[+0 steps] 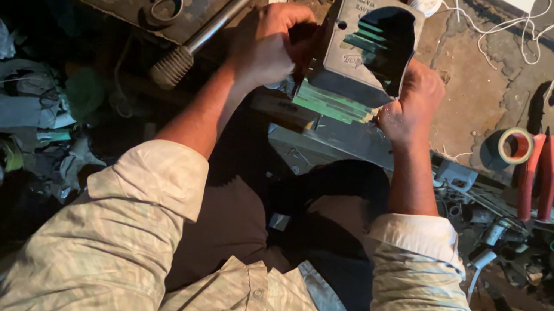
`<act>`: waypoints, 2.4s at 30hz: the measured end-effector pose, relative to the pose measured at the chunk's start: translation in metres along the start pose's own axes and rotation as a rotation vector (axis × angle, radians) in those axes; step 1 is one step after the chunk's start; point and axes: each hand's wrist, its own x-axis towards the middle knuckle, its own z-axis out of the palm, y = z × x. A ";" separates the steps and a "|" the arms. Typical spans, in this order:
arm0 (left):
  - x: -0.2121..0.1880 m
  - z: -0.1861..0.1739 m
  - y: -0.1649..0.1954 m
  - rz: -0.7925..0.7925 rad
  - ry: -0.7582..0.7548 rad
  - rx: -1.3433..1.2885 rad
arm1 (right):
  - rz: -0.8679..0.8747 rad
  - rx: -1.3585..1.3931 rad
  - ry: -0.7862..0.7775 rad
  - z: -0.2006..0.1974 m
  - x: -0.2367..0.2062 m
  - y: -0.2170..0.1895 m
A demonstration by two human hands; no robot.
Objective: The person holds a metal core assembly on a cluttered workbench and winds copper wire around it by hand, guiding and pressing the wire into place with both hands throughout the clip.
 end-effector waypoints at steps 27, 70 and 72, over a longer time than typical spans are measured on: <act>-0.004 0.001 0.007 -0.009 0.078 0.174 | -0.045 -0.003 0.099 0.007 -0.009 0.021; -0.004 0.009 -0.012 0.096 0.101 0.212 | 0.161 -0.024 0.004 -0.001 0.003 -0.004; -0.004 0.010 -0.016 0.098 0.113 0.228 | 0.133 -0.001 0.003 -0.003 0.004 -0.005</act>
